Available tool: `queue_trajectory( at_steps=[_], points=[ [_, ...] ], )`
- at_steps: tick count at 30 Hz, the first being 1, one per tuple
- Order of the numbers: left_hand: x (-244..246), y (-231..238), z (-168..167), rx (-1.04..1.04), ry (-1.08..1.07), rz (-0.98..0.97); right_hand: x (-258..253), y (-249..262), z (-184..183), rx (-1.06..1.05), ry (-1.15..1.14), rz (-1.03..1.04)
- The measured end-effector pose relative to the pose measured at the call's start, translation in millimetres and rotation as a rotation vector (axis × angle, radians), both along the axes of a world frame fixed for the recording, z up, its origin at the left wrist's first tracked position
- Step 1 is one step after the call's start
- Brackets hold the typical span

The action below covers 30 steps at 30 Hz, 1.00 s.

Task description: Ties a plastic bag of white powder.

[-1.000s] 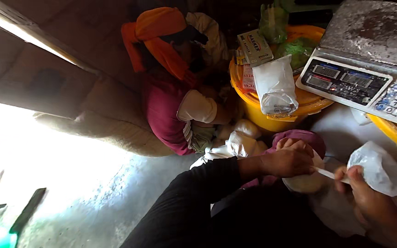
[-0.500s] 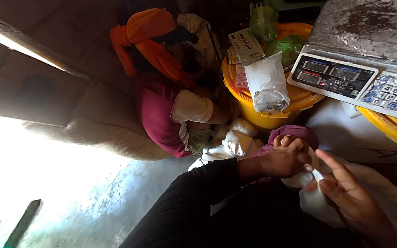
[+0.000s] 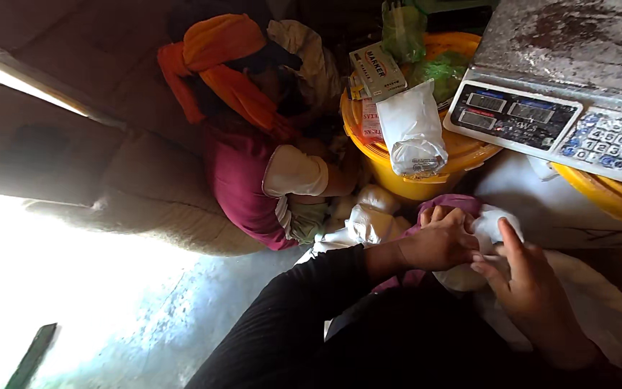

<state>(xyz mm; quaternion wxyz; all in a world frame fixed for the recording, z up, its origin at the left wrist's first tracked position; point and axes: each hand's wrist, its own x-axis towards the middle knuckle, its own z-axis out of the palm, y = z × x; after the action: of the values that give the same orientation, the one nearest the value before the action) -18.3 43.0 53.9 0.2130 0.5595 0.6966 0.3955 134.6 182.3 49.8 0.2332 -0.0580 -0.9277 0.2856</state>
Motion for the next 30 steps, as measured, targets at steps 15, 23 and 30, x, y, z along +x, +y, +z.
queue_trajectory(
  at_steps=[15, 23, 30],
  points=[
    [14.1, 11.0, 41.4, 0.078, 0.817, -0.408, -58.5, 76.4, -7.7, 0.147, 0.019, 0.279],
    [-0.8, 47.1, 64.5, -0.594, 0.459, -0.449, -45.1, 47.4, -19.8, -0.133, 0.055, -0.035],
    [-3.8, 61.5, 84.9, -0.761, 0.337, -0.311, 5.0, -31.6, -5.3, 0.379, 0.021, 0.002]
  ],
)
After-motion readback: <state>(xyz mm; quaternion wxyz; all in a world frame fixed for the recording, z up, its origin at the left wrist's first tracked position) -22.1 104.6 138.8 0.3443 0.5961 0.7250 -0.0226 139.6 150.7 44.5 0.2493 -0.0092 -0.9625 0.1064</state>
